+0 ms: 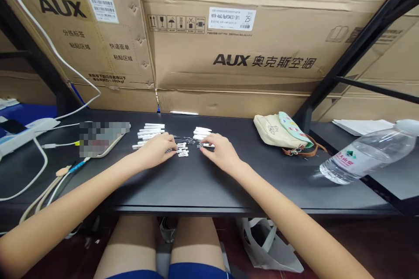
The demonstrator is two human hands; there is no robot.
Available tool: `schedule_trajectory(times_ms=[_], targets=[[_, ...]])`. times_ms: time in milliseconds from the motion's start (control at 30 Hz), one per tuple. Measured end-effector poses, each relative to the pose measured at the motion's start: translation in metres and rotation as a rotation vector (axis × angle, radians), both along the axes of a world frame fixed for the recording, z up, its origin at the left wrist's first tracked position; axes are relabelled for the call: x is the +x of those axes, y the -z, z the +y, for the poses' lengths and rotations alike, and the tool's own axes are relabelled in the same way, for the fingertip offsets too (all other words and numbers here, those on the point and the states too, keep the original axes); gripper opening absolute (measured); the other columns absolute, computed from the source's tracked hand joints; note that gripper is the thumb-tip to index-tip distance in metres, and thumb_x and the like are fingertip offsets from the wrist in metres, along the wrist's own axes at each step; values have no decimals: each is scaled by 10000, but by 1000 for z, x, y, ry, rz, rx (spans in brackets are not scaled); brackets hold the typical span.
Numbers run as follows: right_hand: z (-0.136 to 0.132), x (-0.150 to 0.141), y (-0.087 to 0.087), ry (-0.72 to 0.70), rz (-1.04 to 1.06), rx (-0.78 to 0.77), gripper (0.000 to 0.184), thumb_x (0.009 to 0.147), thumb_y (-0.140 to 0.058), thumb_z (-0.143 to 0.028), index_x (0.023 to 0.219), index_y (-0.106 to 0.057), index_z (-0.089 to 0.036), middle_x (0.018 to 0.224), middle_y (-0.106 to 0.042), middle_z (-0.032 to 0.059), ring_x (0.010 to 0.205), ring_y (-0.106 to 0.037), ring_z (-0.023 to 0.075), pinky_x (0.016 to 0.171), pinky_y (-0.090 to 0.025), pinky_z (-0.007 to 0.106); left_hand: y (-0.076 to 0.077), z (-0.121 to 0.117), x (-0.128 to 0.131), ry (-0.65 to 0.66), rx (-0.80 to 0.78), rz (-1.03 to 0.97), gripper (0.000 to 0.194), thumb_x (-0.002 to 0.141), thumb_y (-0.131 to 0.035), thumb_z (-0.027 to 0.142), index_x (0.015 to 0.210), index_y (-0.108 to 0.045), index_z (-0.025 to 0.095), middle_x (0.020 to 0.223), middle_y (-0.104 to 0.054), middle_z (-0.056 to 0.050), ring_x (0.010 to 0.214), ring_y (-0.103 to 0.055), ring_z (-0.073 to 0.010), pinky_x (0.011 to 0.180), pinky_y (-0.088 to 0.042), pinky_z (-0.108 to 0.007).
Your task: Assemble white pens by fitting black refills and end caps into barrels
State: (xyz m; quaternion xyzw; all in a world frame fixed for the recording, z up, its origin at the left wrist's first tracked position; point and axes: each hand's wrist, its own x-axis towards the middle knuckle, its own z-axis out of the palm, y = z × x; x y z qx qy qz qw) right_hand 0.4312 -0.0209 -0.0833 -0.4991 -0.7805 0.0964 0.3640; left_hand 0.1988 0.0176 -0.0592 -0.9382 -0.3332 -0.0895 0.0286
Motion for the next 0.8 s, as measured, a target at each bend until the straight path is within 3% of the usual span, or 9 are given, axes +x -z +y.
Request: schedule_trajectory(times_ms=[100,167,300,433,500,600,667,733,800], targets=[[5,23,3,115,-94,-2,156,740,-624,-317,836,-670,-202,884,-640,75,764,-550,212,683,-453,348,-1,2,1,-12,-44,-44,142,801,-540,143,798,-681,148,810,-620,-82,820,-563,-227,730,-440,-342],[9,33,8,122,-143,-2,143,741,-623,-308,821,-674,-201,910,-636,82,801,-558,224,725,-455,369,-3,2,3,-14,-129,-189,126,797,-554,174,818,-677,157,842,-632,-79,851,-570,-224,775,-450,-357],[12,39,9,96,-166,-27,103,760,-590,-272,720,-658,-205,930,-643,77,865,-572,235,772,-450,380,-5,-4,12,-143,-525,-765,212,783,-592,290,962,-642,188,1046,-643,-80,1002,-579,-200,906,-449,-353],[0,35,-20,86,-18,-137,146,791,-568,-320,758,-641,-198,789,-658,47,739,-591,202,672,-458,331,-1,-14,22,-423,-1003,-1419,281,853,-475,327,1091,-557,201,1237,-575,-107,1157,-538,-178,968,-446,-326],[-10,25,-41,73,138,-130,174,793,-575,-350,783,-638,-189,759,-651,43,670,-582,177,597,-450,295,1,-18,27,-534,-1176,-1598,294,897,-370,335,1100,-528,194,1300,-530,-124,1200,-511,-171,986,-441,-319],[-22,-4,-62,22,402,7,169,790,-588,-343,800,-642,-183,730,-639,35,594,-559,141,562,-448,270,3,-23,38,-579,-1267,-1667,340,917,-266,331,1102,-506,178,1366,-466,-135,1252,-461,-169,995,-440,-309],[-24,-29,-62,-78,434,-13,138,797,-570,-306,786,-642,-189,701,-634,23,561,-542,126,548,-444,259,2,-25,44,-513,-1280,-1710,370,916,-218,308,1099,-506,165,1368,-464,-134,1252,-461,-170,984,-453,-306],[-21,-51,-54,-246,338,-115,113,776,-567,-254,723,-641,-188,683,-634,20,571,-536,125,558,-441,256,0,-28,47,-434,-1285,-1771,387,909,-188,261,1081,-517,157,1328,-506,-132,1226,-490,-174,962,-475,-314],[-16,-66,-45,-229,392,-141,117,761,-554,-243,704,-633,-178,656,-622,18,566,-526,126,547,-432,254,0,-31,49,-405,-1280,-1824,381,899,-187,216,1051,-531,159,1263,-558,-130,1194,-520,-181,948,-489,-333]])
